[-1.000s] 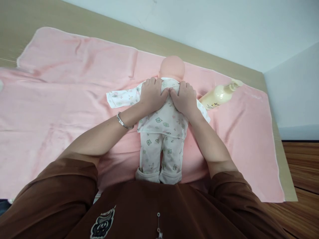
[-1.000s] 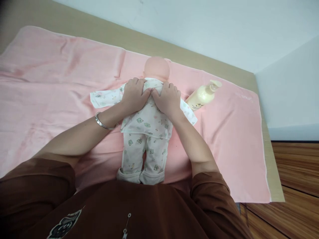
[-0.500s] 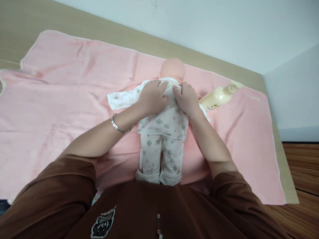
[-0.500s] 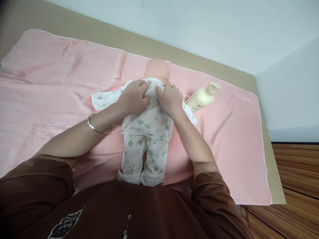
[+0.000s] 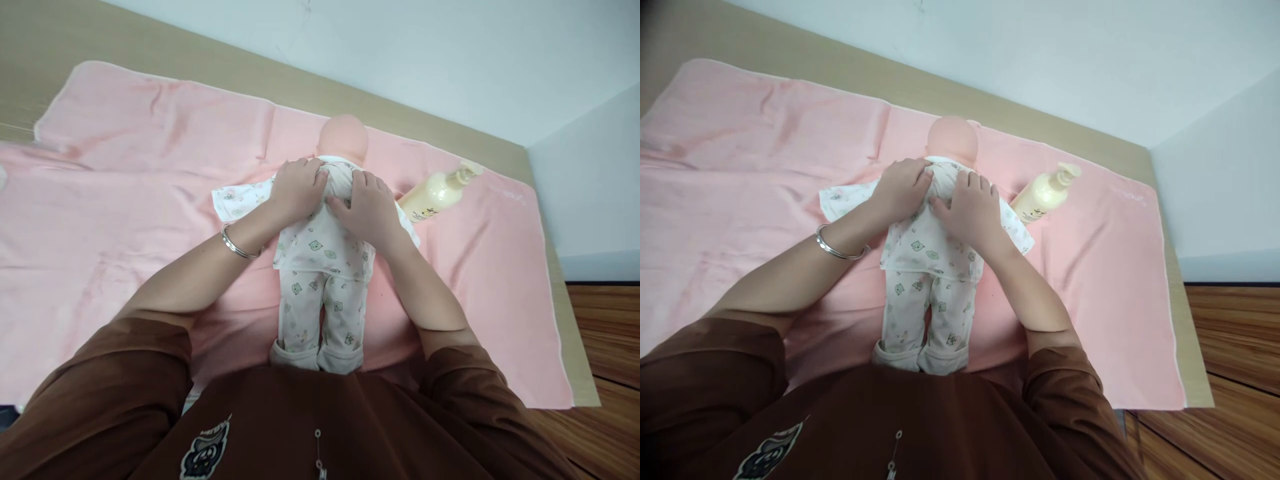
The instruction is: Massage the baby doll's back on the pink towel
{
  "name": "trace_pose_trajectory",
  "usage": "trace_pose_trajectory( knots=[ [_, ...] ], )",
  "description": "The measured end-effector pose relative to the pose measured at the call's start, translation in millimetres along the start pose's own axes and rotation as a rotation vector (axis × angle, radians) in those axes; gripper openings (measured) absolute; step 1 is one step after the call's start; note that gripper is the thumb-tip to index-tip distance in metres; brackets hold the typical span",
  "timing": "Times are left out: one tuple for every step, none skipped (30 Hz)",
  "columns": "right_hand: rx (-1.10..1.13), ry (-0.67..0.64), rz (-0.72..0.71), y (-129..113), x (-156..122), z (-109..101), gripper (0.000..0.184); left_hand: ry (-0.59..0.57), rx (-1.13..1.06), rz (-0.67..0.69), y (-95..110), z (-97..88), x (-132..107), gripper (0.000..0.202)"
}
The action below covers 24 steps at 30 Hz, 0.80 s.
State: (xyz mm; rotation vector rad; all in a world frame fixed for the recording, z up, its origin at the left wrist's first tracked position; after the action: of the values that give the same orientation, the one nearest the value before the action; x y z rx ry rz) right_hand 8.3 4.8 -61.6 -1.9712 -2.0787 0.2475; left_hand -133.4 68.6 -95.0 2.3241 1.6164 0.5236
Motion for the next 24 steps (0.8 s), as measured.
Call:
trace_pose_trajectory(
  knots=[
    [0.015, -0.011, 0.026, 4, 5, 2, 0.048, 0.017, 0.029, 0.013, 4, 1.3, -4, 0.049],
    [0.029, -0.020, 0.059, 8, 10, 4, 0.046, 0.029, 0.044, 0.029, 8, 2.3, -8, 0.049],
    [0.042, -0.026, 0.091, 13, 16, 6, 0.044, 0.040, 0.046, 0.048, 13, 3.0, -13, 0.048],
    [0.051, -0.029, 0.115, 17, 21, 8, 0.044, 0.047, 0.038, 0.068, 17, 3.4, -19, 0.048],
    [0.056, -0.029, 0.128, 20, 24, 10, 0.045, 0.053, 0.023, 0.089, 22, 3.4, -24, 0.049],
    [0.055, -0.027, 0.130, 22, 27, 11, 0.046, 0.055, 0.008, 0.111, 26, 3.2, -29, 0.050],
    [0.047, -0.021, 0.122, 23, 27, 11, 0.046, 0.058, -0.007, 0.132, 29, 2.7, -32, 0.051],
    [0.028, -0.012, 0.106, 22, 26, 11, 0.047, 0.059, -0.022, 0.150, 30, 2.0, -33, 0.050],
    [0.000, -0.003, 0.085, 20, 22, 10, 0.048, 0.056, -0.036, 0.164, 30, 1.2, -33, 0.049],
    [-0.036, 0.006, 0.058, 17, 17, 8, 0.050, 0.049, -0.048, 0.168, 29, 0.5, -31, 0.048],
    [-0.076, 0.010, 0.025, 14, 11, 6, 0.051, 0.039, -0.057, 0.163, 26, -0.3, -27, 0.047],
    [-0.114, 0.010, -0.010, 10, 4, 4, 0.053, 0.026, -0.063, 0.149, 23, -0.9, -23, 0.045],
    [-0.147, 0.004, -0.045, 5, -3, 2, 0.054, 0.011, -0.065, 0.129, 19, -1.4, -18, 0.044],
    [-0.170, -0.005, -0.073, 1, -10, 1, 0.058, -0.001, -0.062, 0.108, 16, -1.7, -14, 0.043],
    [-0.186, -0.016, -0.091, -3, -15, 1, 0.061, -0.009, -0.055, 0.090, 14, -1.9, -10, 0.043],
    [-0.193, -0.027, -0.101, -6, -18, 1, 0.064, -0.012, -0.044, 0.078, 13, -1.9, -8, 0.042],
    [-0.192, -0.040, -0.104, -8, -19, 1, 0.066, -0.011, -0.029, 0.069, 13, -1.5, -7, 0.043],
    [-0.183, -0.053, -0.100, -9, -18, 1, 0.066, -0.005, -0.012, 0.063, 14, -1.1, -8, 0.043],
    [-0.166, -0.064, -0.090, -8, -14, 2, 0.064, 0.006, 0.003, 0.059, 16, -0.6, -10, 0.044],
    [-0.147, -0.071, -0.075, -7, -9, 3, 0.061, 0.020, 0.013, 0.056, 18, -0.1, -14, 0.045],
    [-0.128, -0.076, -0.052, -4, -3, 4, 0.059, 0.032, 0.019, 0.055, 20, 0.4, -18, 0.047],
    [-0.109, -0.077, -0.025, 0, 4, 4, 0.057, 0.038, 0.020, 0.059, 23, 0.6, -22, 0.050],
    [-0.094, -0.077, 0.002, 4, 10, 4, 0.056, 0.035, 0.018, 0.067, 25, 0.8, -27, 0.052],
    [-0.087, -0.076, 0.024, 8, 14, 4, 0.057, 0.023, 0.014, 0.077, 28, 0.6, -30, 0.055]
  ],
)
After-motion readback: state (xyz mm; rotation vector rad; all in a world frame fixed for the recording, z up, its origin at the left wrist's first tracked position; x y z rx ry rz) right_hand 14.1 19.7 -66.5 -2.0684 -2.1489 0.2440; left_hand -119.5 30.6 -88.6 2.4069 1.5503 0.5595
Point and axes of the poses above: each hand's wrist, its own x-axis towards the middle knuckle, its own z-axis out of the palm, y = z × x, the point moved 4 cm from there along x, towards the middle knuckle, and after that the axes turned 3 degrees about x, right-handed, at the moved point
